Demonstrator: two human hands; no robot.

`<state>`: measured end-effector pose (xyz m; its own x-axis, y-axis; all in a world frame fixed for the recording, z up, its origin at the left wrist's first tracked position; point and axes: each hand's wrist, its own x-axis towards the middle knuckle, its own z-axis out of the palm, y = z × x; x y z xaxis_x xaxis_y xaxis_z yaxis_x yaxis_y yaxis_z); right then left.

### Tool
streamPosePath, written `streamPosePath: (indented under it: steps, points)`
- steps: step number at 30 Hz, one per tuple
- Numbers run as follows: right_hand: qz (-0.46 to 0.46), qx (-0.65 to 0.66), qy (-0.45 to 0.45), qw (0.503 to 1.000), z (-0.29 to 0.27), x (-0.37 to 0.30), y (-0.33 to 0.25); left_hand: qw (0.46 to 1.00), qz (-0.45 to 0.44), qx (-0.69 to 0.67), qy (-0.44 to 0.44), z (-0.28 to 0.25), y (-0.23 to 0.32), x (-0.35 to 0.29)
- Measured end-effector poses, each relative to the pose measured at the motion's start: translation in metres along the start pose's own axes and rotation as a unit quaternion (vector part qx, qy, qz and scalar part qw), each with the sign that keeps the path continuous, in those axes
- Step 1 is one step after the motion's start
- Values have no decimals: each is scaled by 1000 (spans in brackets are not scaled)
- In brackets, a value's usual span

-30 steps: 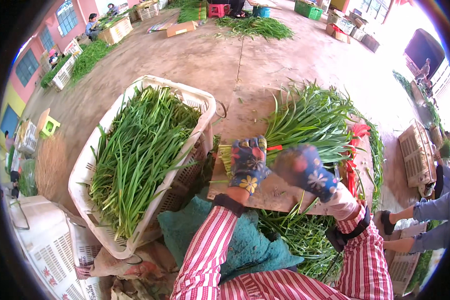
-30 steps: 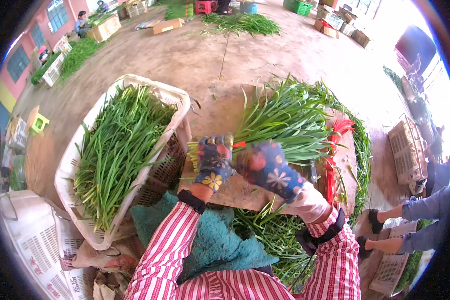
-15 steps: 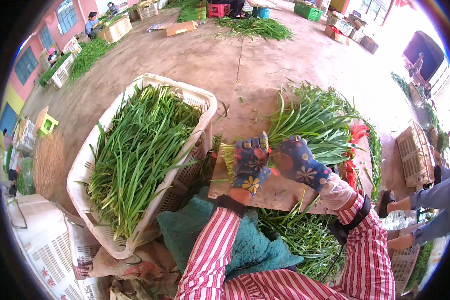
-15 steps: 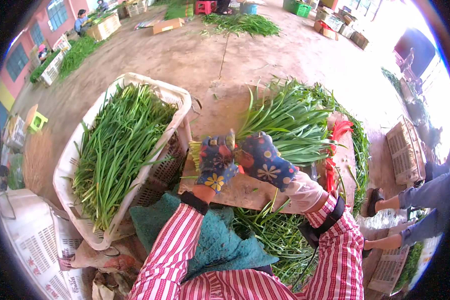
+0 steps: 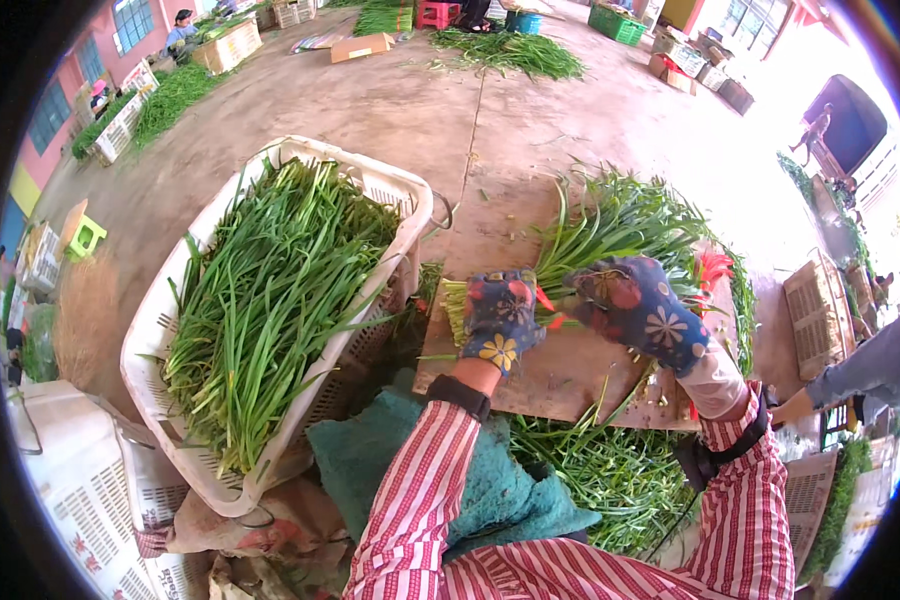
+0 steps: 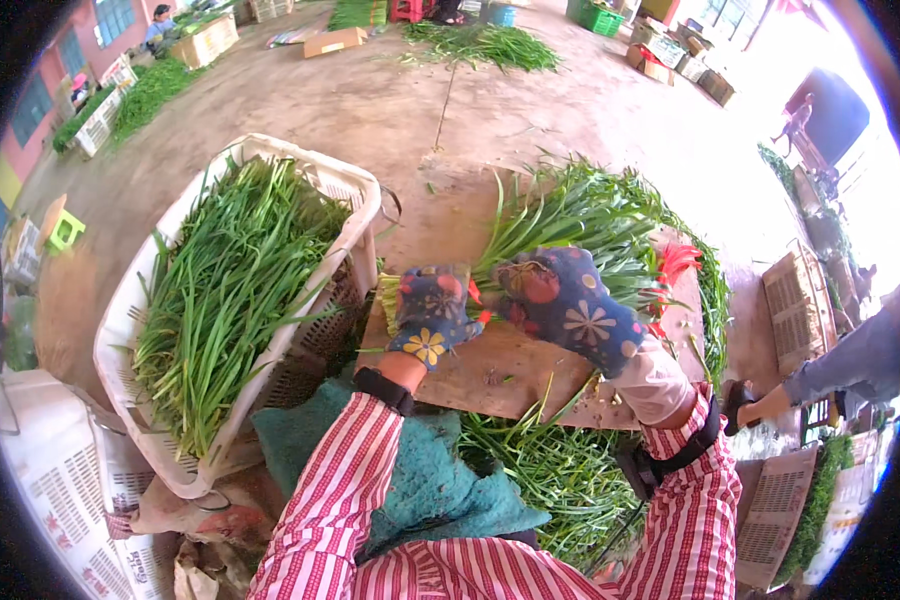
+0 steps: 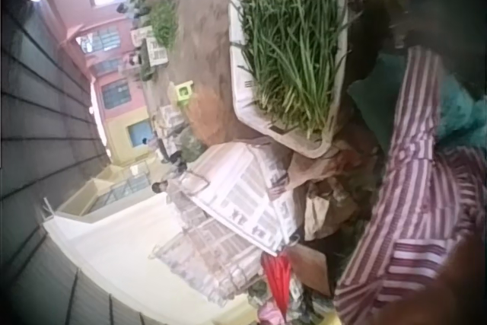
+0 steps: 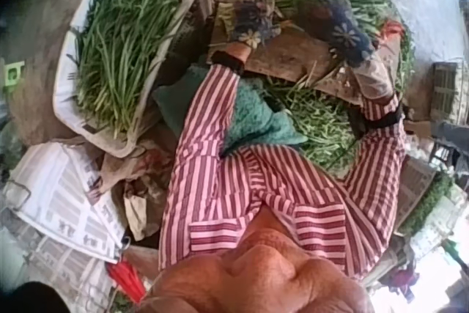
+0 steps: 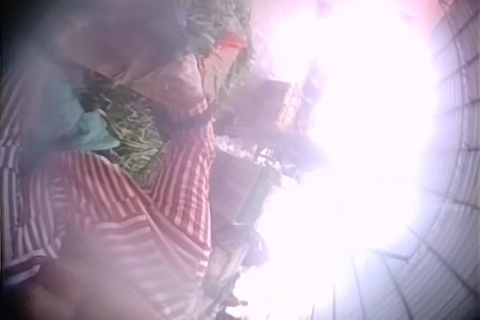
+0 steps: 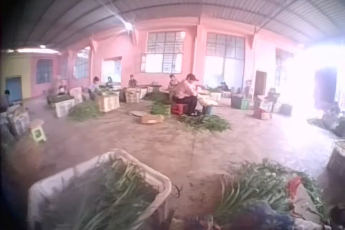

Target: The person gathers a bunch of chives from a bin, ties them with a red ribbon, and trims the ends with a cleaver on a wooden board before setting the bundle aside.

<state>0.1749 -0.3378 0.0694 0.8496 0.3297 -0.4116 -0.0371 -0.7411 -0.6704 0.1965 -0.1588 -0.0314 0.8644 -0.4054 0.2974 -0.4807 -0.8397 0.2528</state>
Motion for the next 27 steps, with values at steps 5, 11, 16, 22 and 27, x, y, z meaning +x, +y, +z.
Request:
streamPosePath:
  steps: [5,11,16,22,27]
  points:
    - [-232,-440,288,818,45,14,42,994,17,16,105,-2,3,-2]
    - [-193,-419,248,852,63,46,23,996,-70,-28,-37,-15,2,7]
    - [-274,-332,392,813,64,75,48,994,-20,-80,-67,-2,-8,19]
    - [-190,-119,208,952,39,87,63,996,-2,-84,6,5,-4,26]
    - [-249,-319,192,894,35,82,20,991,-27,-111,-75,-11,-23,15]
